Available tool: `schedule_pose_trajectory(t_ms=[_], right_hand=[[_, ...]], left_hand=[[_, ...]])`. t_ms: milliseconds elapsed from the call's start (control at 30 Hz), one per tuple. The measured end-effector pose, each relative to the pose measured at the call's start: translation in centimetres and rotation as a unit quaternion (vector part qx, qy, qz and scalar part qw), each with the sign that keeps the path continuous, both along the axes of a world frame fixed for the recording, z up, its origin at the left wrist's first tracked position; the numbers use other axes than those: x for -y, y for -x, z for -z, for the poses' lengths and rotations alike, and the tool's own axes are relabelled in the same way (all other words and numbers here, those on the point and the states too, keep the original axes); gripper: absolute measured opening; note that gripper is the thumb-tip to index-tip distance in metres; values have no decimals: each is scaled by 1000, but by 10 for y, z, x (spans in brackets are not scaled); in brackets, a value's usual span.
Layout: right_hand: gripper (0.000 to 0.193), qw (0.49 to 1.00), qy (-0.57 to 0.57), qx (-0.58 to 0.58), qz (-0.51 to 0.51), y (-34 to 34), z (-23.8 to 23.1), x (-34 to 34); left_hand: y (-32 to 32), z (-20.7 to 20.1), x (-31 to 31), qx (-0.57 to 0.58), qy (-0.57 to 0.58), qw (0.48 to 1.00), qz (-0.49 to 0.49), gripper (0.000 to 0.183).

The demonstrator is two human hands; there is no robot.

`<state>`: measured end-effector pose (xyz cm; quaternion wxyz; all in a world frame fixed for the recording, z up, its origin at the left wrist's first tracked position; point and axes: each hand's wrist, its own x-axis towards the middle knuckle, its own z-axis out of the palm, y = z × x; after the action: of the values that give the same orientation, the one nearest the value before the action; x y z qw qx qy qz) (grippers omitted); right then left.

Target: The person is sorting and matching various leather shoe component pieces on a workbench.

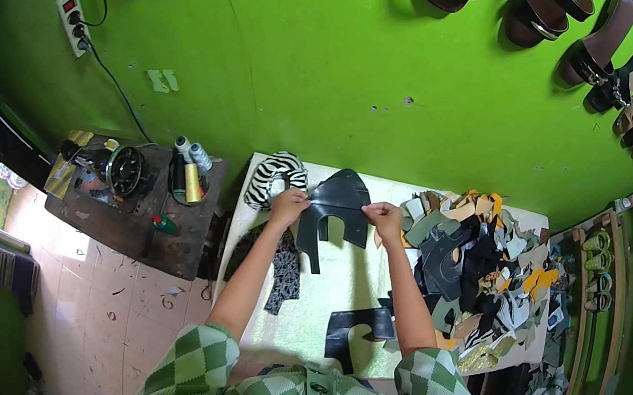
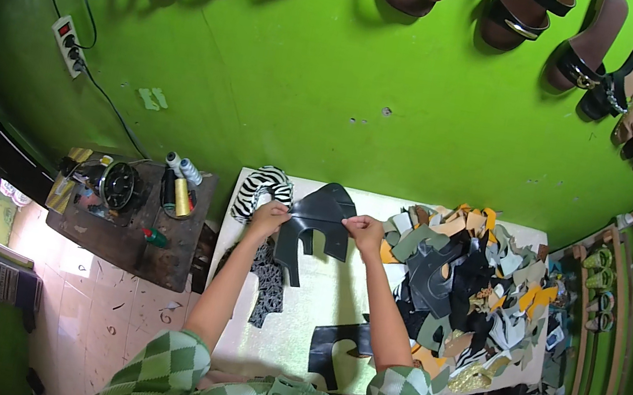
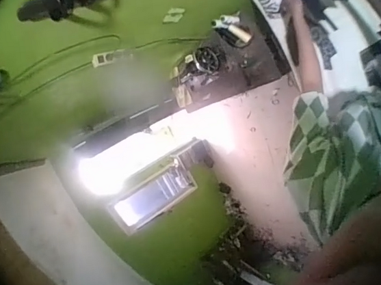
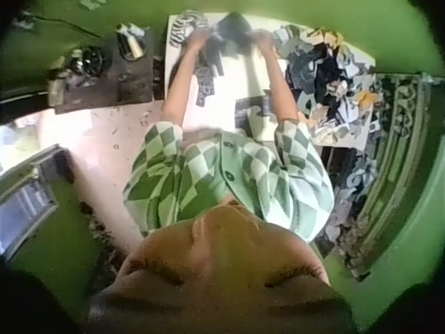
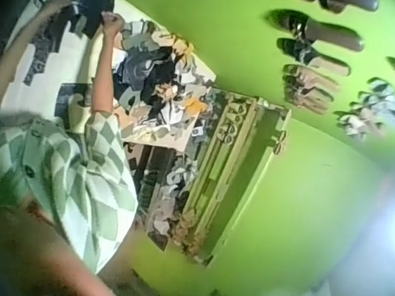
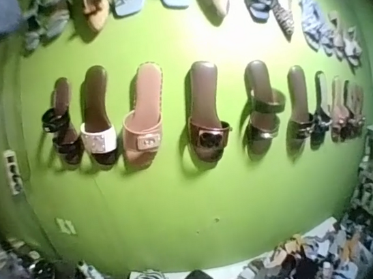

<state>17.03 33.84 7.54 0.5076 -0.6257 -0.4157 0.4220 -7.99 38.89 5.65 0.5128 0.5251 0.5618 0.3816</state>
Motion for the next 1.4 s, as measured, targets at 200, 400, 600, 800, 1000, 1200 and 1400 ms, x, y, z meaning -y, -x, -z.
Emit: schedule_pose_trajectory(t_ms=[200, 400, 600, 800, 1000, 1200, 1400], right_hand=[[14, 996, 19, 92, 10, -45, 45, -56], [14, 992, 33, 114, 54, -43, 74, -83], [13, 978, 36, 174, 108, -37, 97, -87], [7, 962, 28, 255, 88, -24, 75, -82], [25, 913, -108, 393, -11, -14, 71, -71], [31, 873, -133, 465, -63, -4, 76, -60], [43, 838, -126, 526, -70, 5, 77, -51]], left_hand=[[-53, 31, -49, -220, -101, 970, -8, 17], [-77, 51, -70, -320, -145, 935, -39, 8], [-90, 58, -72, -394, -175, 902, -22, 9], [-95, 61, -67, -485, -192, 853, -6, 13], [-105, 56, -60, -497, -222, 839, -13, 15], [-107, 74, -42, -536, -256, 804, 5, 20], [-107, 82, -15, -508, -256, 819, 68, 50]])
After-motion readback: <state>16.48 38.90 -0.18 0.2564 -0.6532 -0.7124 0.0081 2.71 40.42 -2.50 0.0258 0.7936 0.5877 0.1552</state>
